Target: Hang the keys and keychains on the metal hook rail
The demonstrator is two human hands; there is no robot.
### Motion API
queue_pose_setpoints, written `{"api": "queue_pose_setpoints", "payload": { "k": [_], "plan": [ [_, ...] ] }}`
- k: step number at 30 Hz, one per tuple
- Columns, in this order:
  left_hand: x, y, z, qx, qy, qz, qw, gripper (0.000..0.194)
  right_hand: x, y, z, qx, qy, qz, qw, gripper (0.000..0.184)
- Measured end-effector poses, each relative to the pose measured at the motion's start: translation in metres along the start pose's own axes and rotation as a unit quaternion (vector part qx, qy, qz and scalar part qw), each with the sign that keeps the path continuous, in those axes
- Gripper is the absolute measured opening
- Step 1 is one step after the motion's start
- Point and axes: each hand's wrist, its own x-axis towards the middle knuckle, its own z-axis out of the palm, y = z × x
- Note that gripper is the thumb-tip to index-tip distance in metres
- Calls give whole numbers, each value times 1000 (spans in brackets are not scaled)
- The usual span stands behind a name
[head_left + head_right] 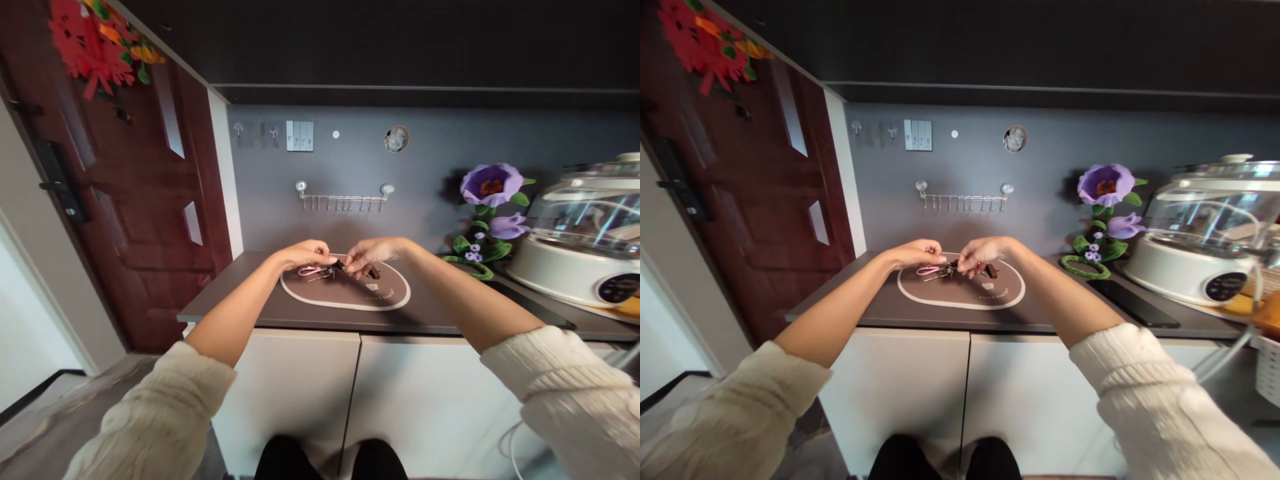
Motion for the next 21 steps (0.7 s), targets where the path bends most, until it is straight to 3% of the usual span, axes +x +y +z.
{"api": "queue_pose_setpoints", "payload": {
  "k": [2,4,7,10,16,21],
  "plan": [
    [-4,8,5,-74,-9,-19,997,44,-6,-2,11,92,-6,-32,995,44],
    [-8,7,11,-153,28,-37,987,54,-7,4,22,187,33,-79,979,55],
    [-12,-10,18,-224,66,-55,971,60,2,23,39,296,76,-105,946,64],
    [-16,-36,20,-267,39,-85,959,64,12,46,54,370,50,-129,919,63],
    [-17,-62,18,-329,-8,-44,943,68,18,70,66,474,9,-190,860,65],
    [-16,-60,20,-316,-2,-55,947,67,17,70,67,485,9,-201,851,64]
  ]
}}
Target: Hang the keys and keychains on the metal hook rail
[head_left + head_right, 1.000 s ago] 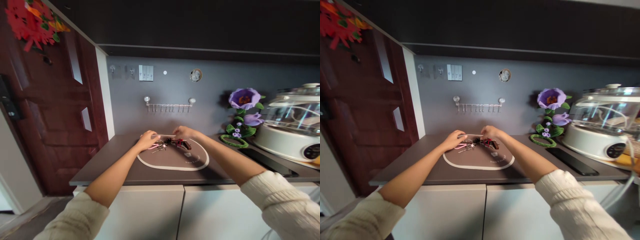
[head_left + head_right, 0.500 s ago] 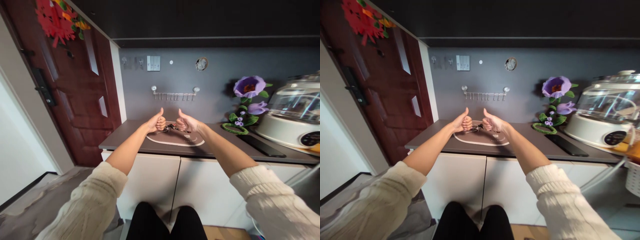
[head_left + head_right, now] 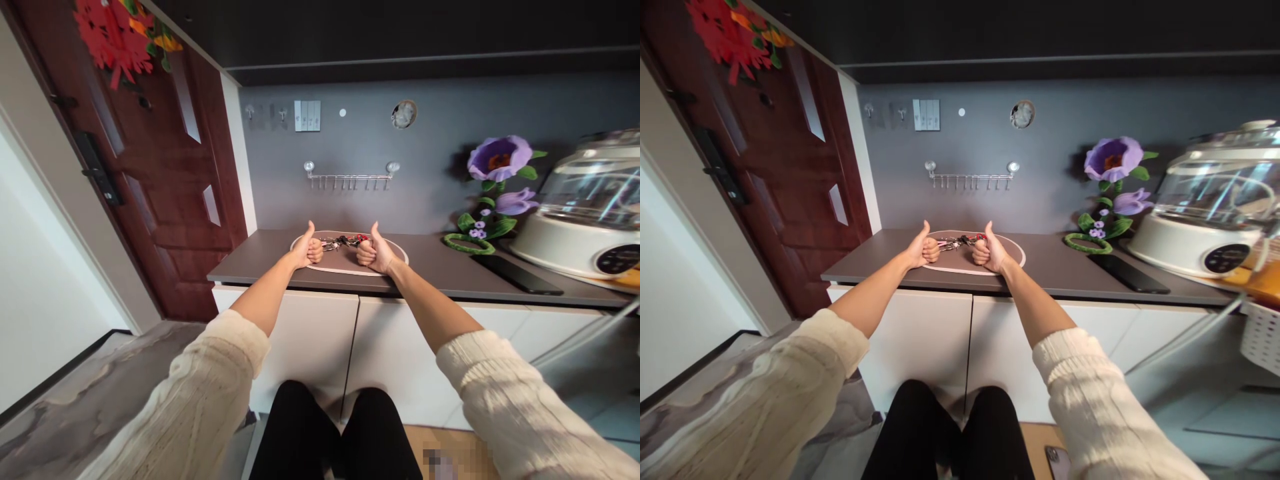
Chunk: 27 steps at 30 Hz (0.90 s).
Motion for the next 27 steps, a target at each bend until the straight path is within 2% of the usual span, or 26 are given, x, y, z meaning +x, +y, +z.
{"api": "queue_pose_setpoints", "payload": {
  "k": [6,9,11,14,17,20,22,27],
  "plan": [
    [1,3,-1,8,-4,-15,1000,65,4,-3,-1,-45,0,33,998,63],
    [4,13,-2,26,7,-7,1000,63,12,-9,-1,-77,2,19,997,63],
    [9,23,-3,54,33,22,998,58,19,-15,1,-100,20,-7,995,62],
    [18,35,-5,136,101,86,982,45,34,-22,4,-137,82,-57,986,53],
    [29,43,-8,265,188,144,935,33,52,-24,5,-171,144,-116,968,35],
    [40,43,-12,406,250,192,858,27,69,-21,4,-198,188,-148,951,24],
    [47,40,-16,471,266,211,814,21,79,-17,1,-215,221,-161,938,20],
    [58,20,-26,572,256,240,741,15,96,-3,-11,-281,282,-176,900,13]
  ]
}}
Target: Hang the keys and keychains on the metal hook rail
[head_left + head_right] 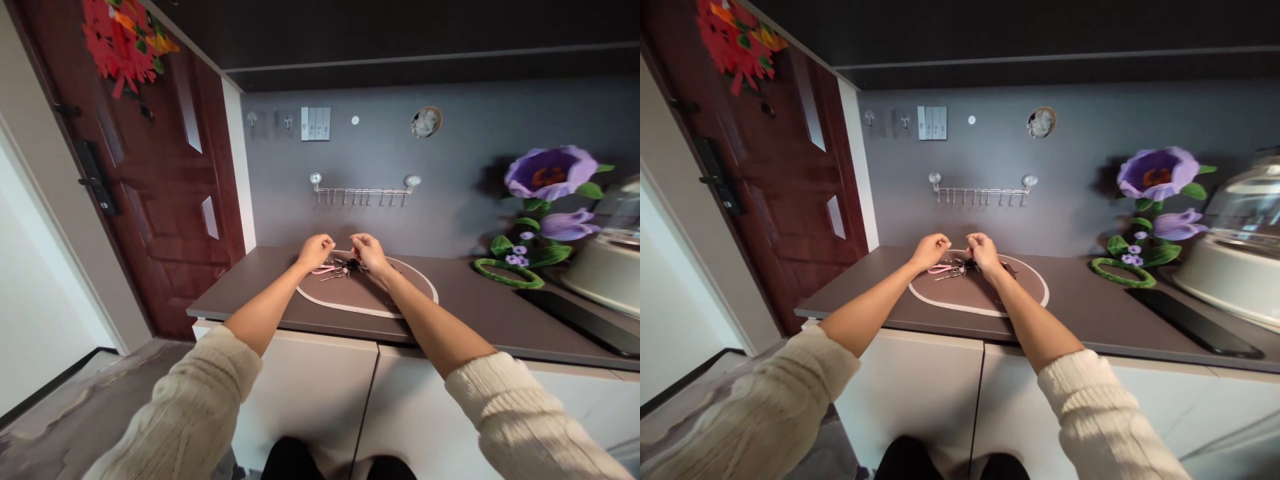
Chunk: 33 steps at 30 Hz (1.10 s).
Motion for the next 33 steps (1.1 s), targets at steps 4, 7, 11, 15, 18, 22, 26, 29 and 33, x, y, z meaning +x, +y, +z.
{"api": "queue_pose_setpoints", "payload": {
  "k": [4,7,11,15,18,22,26,29,33],
  "plan": [
    [-8,-7,6,97,-60,84,990,18,1,16,-3,-129,-4,-50,990,16],
    [-12,-7,4,141,-126,142,972,22,1,21,-6,-226,-17,-98,969,16],
    [-14,-5,1,145,-180,169,958,26,1,21,-6,-286,-37,-138,947,15],
    [-15,-5,0,111,-218,176,954,19,2,22,-4,-308,-51,-145,939,14],
    [-15,-7,1,68,-217,149,962,14,3,23,-3,-314,-55,-146,937,13],
    [-15,-6,2,50,-216,139,965,13,3,23,-2,-317,-59,-148,935,13],
    [-15,-3,1,98,-208,155,961,21,1,21,0,-327,-61,-145,932,14],
    [-15,-3,1,124,-194,163,959,27,0,19,1,-331,-59,-136,932,14],
    [-13,-5,0,141,-161,149,965,30,-1,19,2,-314,-55,-146,936,14]
  ]
}}
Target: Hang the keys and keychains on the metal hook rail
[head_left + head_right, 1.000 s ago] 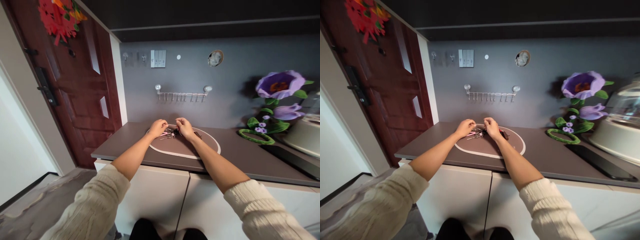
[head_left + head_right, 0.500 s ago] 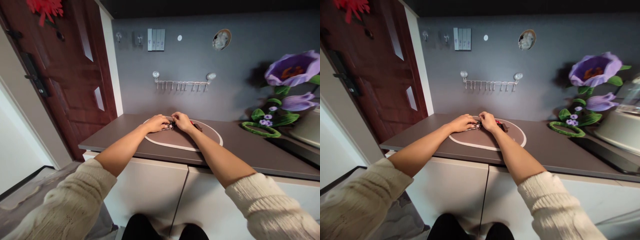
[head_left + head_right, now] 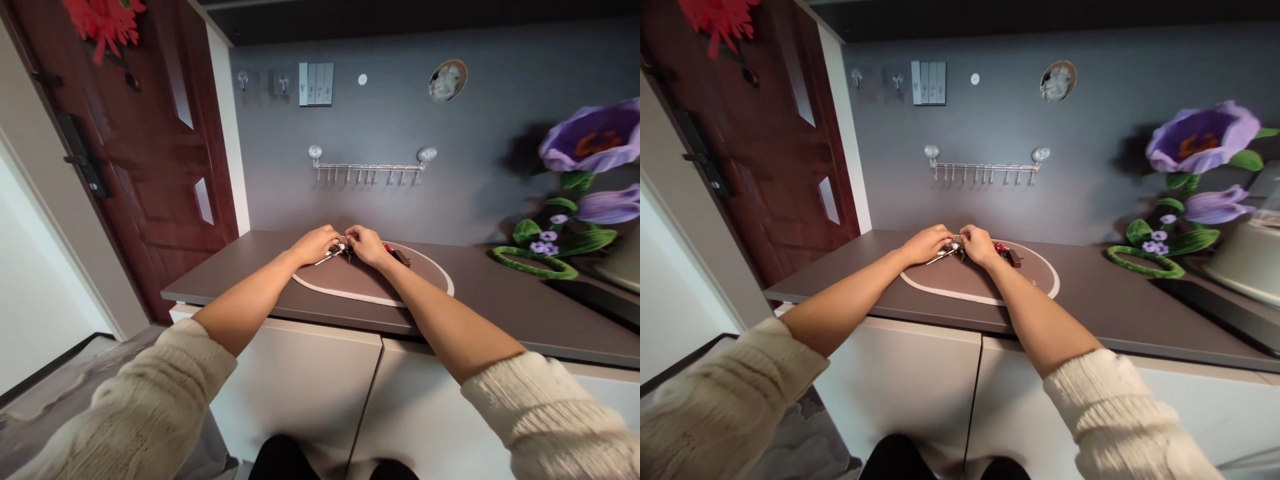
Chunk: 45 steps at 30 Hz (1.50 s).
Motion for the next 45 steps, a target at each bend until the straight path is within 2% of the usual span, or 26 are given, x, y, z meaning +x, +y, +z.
{"api": "queue_pose_setpoints", "payload": {
  "k": [5,10,19,26,34,38,45],
  "plan": [
    [1,0,-5,30,52,-37,998,32,0,-2,0,20,16,-4,1000,15],
    [1,0,-9,19,101,-70,992,30,-3,-12,-2,47,33,-38,998,11],
    [0,4,-10,10,142,-70,987,28,-7,-24,-5,52,-4,-75,996,12],
    [0,5,-11,27,142,-81,986,30,-4,-17,-2,13,18,-115,993,13],
    [1,4,-11,12,149,-64,987,30,1,-15,-7,35,81,-113,990,14],
    [2,3,-9,-13,152,-56,987,28,1,-16,-7,75,87,-94,989,14],
    [1,6,-7,-63,124,-75,987,27,2,-12,-1,218,57,-34,974,15]
  ]
}}
